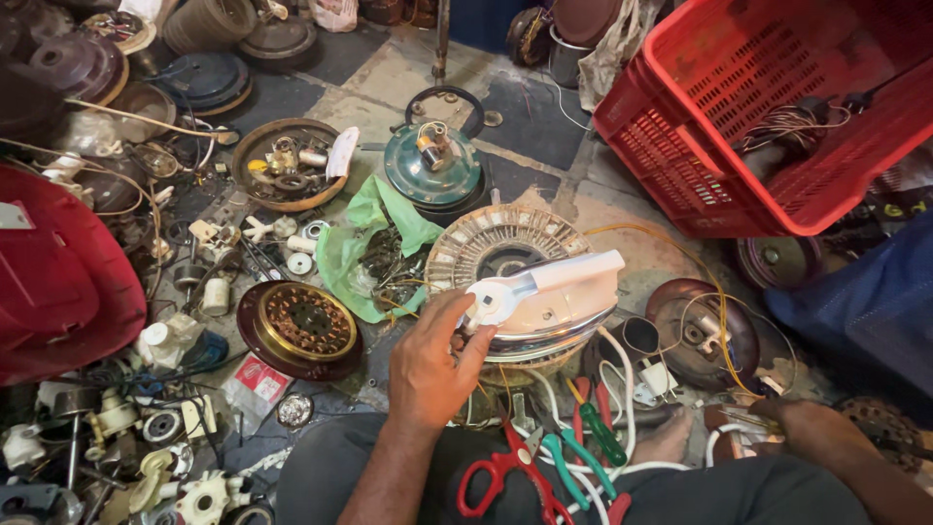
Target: The person is repairing a white electric iron by connecting wires to its internal components. They use a screwdriver to adjust connections and test the appliance with a power cord.
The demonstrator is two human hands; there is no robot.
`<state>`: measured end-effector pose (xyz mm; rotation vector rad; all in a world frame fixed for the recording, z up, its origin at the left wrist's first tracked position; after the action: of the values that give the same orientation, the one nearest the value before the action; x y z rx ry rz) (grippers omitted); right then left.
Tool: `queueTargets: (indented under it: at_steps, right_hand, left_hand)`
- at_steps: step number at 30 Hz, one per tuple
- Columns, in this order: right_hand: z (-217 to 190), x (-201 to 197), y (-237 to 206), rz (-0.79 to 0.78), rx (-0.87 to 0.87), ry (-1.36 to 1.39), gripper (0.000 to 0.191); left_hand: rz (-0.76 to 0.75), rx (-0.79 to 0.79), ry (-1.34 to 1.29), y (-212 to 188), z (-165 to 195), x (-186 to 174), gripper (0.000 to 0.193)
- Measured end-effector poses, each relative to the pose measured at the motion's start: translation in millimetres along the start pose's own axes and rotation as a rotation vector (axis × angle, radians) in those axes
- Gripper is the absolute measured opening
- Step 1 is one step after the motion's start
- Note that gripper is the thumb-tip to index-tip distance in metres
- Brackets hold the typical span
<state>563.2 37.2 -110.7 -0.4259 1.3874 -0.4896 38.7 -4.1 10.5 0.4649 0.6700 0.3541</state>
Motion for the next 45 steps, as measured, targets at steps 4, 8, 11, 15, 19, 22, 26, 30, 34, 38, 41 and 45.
queueTargets:
  at_steps: [4,8,11,15,19,22,26,30,34,38,41,45]
  right_hand:
    - [3.1,3.5,6.1,0.029,-0.030,0.085,0.057]
    - [5.8,3.2,9.2,0.141,-0.038,0.139,0.086]
    - [-6.7,-17.2,2.7,0.393,-0.125,0.278,0.079]
    - [-43.6,-67.4,-26.9,0.706,-0.117,0.499,0.073]
    - [-124.4,-105.9,-65.6,0.557,-0.265,1.033,0.051]
    - [-211.0,-131.8,-112.9,0.824,-0.789,0.741,0.038]
    - [-278.7,-148.9,-134.1,0.444,-0.438,0.915,0.038]
    - [-310.5,-180.6,-150.8,0.672,-0.732,0.704,0.030]
    - [-315.9,-186.4,-152.7,0.509,-0.460,0.650,0.033]
    - [-323.9,-199.9,-165.0,0.631,-0.578,0.562,0.031]
    - [-323.9,-202.6,-166.8,0.535,-0.448,0.536,0.036]
    - [-324.0,-204.8,-167.5,0.565,-0.515,0.442,0.032]
  left_hand:
    - [0.038,0.038,0.001,-0.7,1.3,-1.5,0.040]
    - [0.061,0.077,0.005,-1.4,3.7,-3.8,0.038]
    - [0.039,0.039,0.016,-0.1,4.0,-4.2,0.037]
    - [-0.031,-0.067,-0.047,-0.2,0.8,-1.2,0.030]
    - [0.030,0.001,-0.068,-1.9,-3.2,-0.9,0.022]
    - [0.059,-0.014,-0.143,-0.9,-8.3,1.9,0.015]
    - [0.045,-0.035,-0.148,1.6,-11.4,2.6,0.016]
    - [0.021,-0.031,-0.184,4.7,-9.3,0.8,0.026]
    - [-0.041,-0.057,-0.173,5.2,-5.0,0.5,0.033]
    - [-0.032,-0.056,-0.146,6.4,-3.5,-3.0,0.036]
    - [-0.041,-0.065,-0.156,7.0,-3.2,-3.1,0.034]
    - [-0.048,-0.073,-0.153,6.4,-3.5,-1.3,0.032]
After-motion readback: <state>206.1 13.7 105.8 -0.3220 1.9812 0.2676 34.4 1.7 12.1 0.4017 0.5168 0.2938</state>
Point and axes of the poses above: each hand's wrist, its own y-axis towards the middle knuckle, its own x-axis out of the palm, z = x × y, the point moved 3 cm from there along y, towards the middle knuckle, and after that the axes turned 6 degrees about y, right-handed, at the moved point
